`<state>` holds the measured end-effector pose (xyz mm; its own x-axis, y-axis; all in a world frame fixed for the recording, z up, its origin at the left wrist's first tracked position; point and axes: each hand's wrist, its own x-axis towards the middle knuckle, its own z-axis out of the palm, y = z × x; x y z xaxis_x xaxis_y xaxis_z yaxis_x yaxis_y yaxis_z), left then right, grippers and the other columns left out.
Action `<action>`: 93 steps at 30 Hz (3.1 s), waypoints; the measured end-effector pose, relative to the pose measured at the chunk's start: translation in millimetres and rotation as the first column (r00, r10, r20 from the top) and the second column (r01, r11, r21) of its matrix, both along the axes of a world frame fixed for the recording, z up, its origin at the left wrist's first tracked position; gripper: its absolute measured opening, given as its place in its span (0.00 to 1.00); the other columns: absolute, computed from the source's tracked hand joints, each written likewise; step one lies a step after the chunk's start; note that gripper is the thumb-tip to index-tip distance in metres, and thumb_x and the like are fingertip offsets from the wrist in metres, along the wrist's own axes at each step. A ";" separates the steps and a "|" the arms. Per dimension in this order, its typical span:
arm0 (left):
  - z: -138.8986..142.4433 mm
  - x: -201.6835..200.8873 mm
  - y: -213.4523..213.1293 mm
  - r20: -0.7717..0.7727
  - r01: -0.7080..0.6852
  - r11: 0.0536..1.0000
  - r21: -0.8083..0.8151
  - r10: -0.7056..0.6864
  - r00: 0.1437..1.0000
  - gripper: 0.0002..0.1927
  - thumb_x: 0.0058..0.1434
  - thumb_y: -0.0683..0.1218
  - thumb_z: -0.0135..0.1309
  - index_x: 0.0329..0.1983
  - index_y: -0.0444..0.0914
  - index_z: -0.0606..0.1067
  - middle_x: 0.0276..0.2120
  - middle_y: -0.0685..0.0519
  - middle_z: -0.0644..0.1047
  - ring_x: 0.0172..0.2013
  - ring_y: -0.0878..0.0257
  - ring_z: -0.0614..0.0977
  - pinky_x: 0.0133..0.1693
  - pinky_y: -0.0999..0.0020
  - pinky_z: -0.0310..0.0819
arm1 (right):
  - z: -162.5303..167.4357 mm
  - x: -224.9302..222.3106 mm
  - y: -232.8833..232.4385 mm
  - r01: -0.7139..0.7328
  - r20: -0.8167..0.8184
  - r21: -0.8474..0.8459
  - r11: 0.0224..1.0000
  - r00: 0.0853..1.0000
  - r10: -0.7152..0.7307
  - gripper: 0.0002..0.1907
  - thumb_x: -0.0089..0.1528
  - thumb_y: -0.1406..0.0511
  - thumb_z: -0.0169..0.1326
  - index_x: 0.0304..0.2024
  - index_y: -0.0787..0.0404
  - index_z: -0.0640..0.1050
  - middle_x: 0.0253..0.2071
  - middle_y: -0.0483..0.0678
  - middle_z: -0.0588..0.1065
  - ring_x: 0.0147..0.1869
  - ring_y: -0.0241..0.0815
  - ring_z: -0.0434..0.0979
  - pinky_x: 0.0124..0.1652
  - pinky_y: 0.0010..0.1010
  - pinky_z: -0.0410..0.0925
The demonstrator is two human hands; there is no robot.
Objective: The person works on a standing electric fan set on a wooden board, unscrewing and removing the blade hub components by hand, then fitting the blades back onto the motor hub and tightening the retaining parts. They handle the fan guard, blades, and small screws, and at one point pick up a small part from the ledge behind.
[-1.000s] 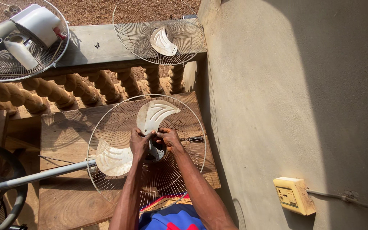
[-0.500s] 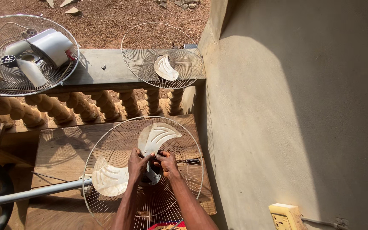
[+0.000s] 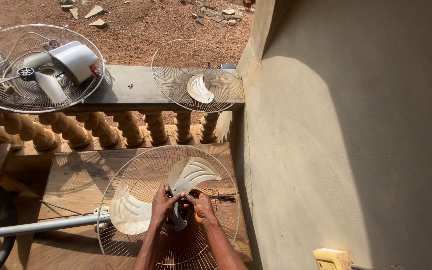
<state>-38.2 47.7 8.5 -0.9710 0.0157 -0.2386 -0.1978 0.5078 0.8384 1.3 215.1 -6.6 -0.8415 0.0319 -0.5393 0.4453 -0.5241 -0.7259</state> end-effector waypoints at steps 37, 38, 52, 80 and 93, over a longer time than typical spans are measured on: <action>-2.8 5.8 3.8 -0.051 0.017 0.997 0.075 -0.013 0.999 0.31 0.45 0.63 0.71 0.35 0.45 0.64 0.22 0.56 0.73 0.23 0.62 0.78 0.25 0.62 0.74 | 20.6 11.0 6.1 -0.033 0.001 -0.029 0.999 0.999 0.033 0.08 0.64 0.70 0.57 0.45 0.68 0.80 0.40 0.52 0.82 0.41 0.44 0.86 0.32 0.25 0.77; -2.7 5.3 4.0 -0.050 0.018 0.997 0.078 -0.014 0.999 0.31 0.45 0.63 0.71 0.35 0.45 0.64 0.22 0.57 0.73 0.23 0.62 0.78 0.25 0.62 0.75 | 18.3 8.9 7.0 -0.031 0.028 -0.011 0.999 0.999 0.031 0.08 0.65 0.70 0.57 0.45 0.67 0.80 0.40 0.51 0.82 0.41 0.43 0.85 0.32 0.25 0.77; 3.9 0.5 6.2 -0.116 0.044 0.992 0.118 -0.030 0.993 0.31 0.45 0.63 0.70 0.39 0.46 0.65 0.24 0.59 0.77 0.24 0.64 0.81 0.27 0.65 0.79 | 20.9 1.2 18.5 -0.078 0.046 -0.086 0.993 0.996 0.082 0.11 0.64 0.72 0.55 0.48 0.67 0.80 0.42 0.52 0.83 0.41 0.43 0.87 0.29 0.23 0.76; 9.2 -4.7 3.6 -0.132 0.073 0.996 0.052 -0.066 0.989 0.33 0.46 0.66 0.69 0.39 0.44 0.63 0.22 0.55 0.73 0.22 0.60 0.77 0.25 0.61 0.73 | 26.9 -1.0 10.1 -0.134 -0.006 0.037 0.990 0.991 0.134 0.12 0.65 0.64 0.59 0.49 0.62 0.80 0.41 0.47 0.83 0.39 0.36 0.84 0.30 0.22 0.76; 1.7 -3.5 6.9 -0.185 0.087 0.994 0.064 -0.074 0.980 0.32 0.48 0.64 0.68 0.42 0.45 0.64 0.27 0.55 0.77 0.24 0.62 0.79 0.27 0.64 0.79 | 15.4 -1.1 18.3 -0.111 -0.015 0.002 0.994 0.994 0.111 0.09 0.65 0.70 0.59 0.47 0.68 0.81 0.42 0.53 0.82 0.41 0.41 0.85 0.30 0.23 0.77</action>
